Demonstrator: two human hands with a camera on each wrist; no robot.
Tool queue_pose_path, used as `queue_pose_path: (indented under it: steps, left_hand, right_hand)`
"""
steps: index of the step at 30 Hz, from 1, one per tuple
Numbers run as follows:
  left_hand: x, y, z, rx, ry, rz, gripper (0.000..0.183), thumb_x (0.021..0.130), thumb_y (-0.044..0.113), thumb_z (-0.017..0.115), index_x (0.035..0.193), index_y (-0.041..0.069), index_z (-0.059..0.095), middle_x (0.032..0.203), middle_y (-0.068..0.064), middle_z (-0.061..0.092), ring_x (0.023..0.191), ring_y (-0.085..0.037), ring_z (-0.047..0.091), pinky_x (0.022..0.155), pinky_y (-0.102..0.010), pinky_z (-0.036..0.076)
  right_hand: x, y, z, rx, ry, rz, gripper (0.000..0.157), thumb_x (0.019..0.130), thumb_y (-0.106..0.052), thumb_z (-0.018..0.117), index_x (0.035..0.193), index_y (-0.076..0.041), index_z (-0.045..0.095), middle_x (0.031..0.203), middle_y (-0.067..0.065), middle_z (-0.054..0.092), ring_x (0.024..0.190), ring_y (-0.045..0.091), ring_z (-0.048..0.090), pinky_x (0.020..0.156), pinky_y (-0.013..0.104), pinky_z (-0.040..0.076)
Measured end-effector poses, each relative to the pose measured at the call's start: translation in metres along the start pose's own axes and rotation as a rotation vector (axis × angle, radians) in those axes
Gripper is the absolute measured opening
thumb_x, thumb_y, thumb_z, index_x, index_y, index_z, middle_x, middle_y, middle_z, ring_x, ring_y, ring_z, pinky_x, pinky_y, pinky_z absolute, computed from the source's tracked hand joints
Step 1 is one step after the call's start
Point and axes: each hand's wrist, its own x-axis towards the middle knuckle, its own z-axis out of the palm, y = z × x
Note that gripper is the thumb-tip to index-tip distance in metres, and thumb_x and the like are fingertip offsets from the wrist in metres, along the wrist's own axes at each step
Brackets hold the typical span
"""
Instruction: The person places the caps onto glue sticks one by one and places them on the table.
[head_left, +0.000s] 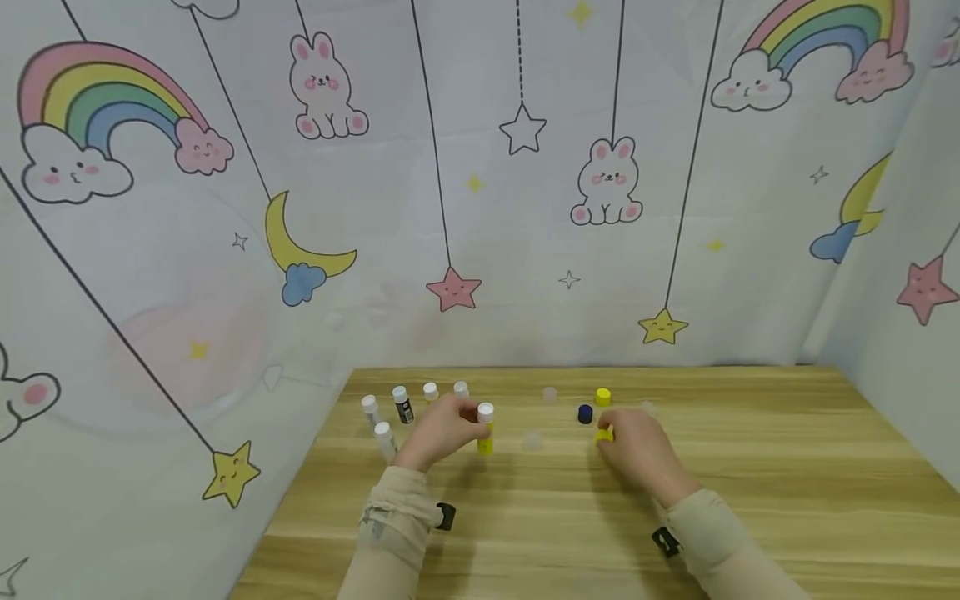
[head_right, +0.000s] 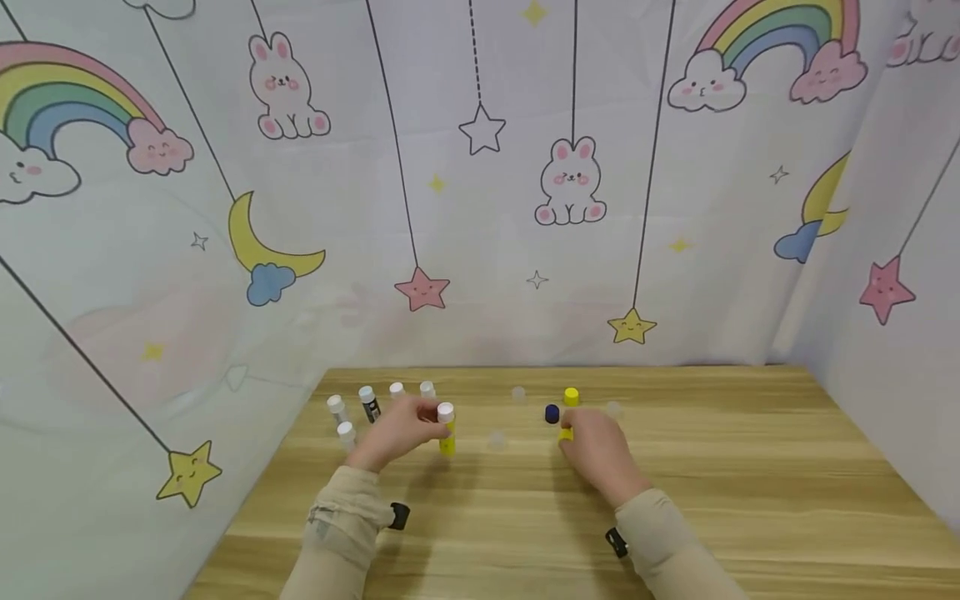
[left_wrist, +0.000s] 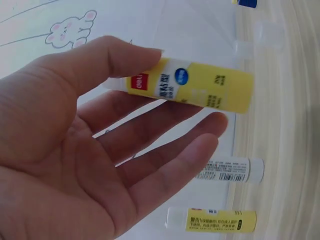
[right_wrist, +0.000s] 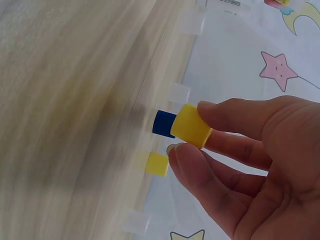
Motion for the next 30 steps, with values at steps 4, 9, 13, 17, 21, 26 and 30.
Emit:
queue_pose_path:
  steps: [4,9,13,17,21,26,30]
  left_hand:
    - [0.006,0.006,0.006,-0.023,0.001,0.009,0.014,0.091,0.020,0.073,0.104,0.017,0.075,0.097,-0.001,0.068,0.085,-0.019,0.062,0.071,-0.039,0.051]
    - [0.008,0.011,0.013,-0.023,-0.003,0.026,0.016,0.093,0.020,0.072,0.108,0.015,0.073,0.100,-0.003,0.065,0.085,-0.020,0.059,0.066,-0.036,0.050]
    - [0.007,0.013,0.014,-0.008,0.007,0.045,0.016,0.092,0.017,0.073,0.108,0.015,0.074,0.092,-0.003,0.064,0.073,-0.018,0.055,0.059,-0.033,0.046]
    - [0.009,0.016,0.016,0.024,0.007,0.062,0.016,0.092,0.016,0.073,0.108,0.013,0.073,0.087,-0.008,0.065,0.063,-0.017,0.050,0.055,-0.030,0.042]
    - [0.012,0.021,0.022,0.069,0.024,0.064,0.029,0.092,0.016,0.073,0.119,0.009,0.072,0.103,-0.013,0.068,0.059,-0.012,0.048,0.052,-0.029,0.039]
    - [0.015,0.028,0.031,0.079,0.037,0.067,0.033,0.092,0.017,0.072,0.124,0.010,0.070,0.107,-0.011,0.068,0.050,-0.011,0.040,0.046,-0.027,0.034]
    - [0.022,0.035,0.039,0.074,0.072,0.101,0.025,0.092,0.017,0.072,0.116,0.015,0.073,0.102,-0.007,0.070,0.057,-0.012,0.052,0.050,-0.028,0.042]
  right_hand:
    - [0.001,0.002,-0.008,0.012,0.016,0.013,0.026,0.086,-0.012,0.080,0.109,-0.002,0.074,0.087,0.003,0.069,0.067,0.013,0.057,0.061,0.034,0.050]
    - [0.001,0.000,-0.012,0.019,0.021,0.006,0.025,0.086,-0.016,0.081,0.108,-0.005,0.075,0.079,-0.003,0.065,0.065,0.011,0.055,0.060,0.032,0.048]
    - [-0.001,-0.005,-0.012,0.037,0.034,-0.016,0.024,0.086,-0.018,0.081,0.106,-0.007,0.076,0.075,-0.004,0.063,0.064,0.011,0.055,0.058,0.032,0.048]
    - [-0.003,-0.007,-0.014,0.042,0.069,-0.025,0.024,0.087,-0.020,0.081,0.107,-0.009,0.076,0.080,-0.003,0.067,0.067,0.011,0.059,0.060,0.033,0.050]
    - [-0.002,-0.004,-0.014,0.052,0.101,-0.039,0.026,0.089,-0.025,0.078,0.111,-0.011,0.075,0.086,-0.002,0.070,0.072,0.011,0.063,0.062,0.033,0.052]
    - [-0.001,-0.003,-0.016,0.101,0.160,-0.050,0.027,0.090,-0.028,0.078,0.112,-0.013,0.075,0.088,-0.002,0.071,0.073,0.011,0.064,0.062,0.032,0.052]
    - [0.005,-0.005,-0.024,0.150,0.212,-0.073,0.027,0.091,-0.030,0.077,0.113,-0.014,0.075,0.088,-0.004,0.070,0.071,0.009,0.062,0.059,0.031,0.050]
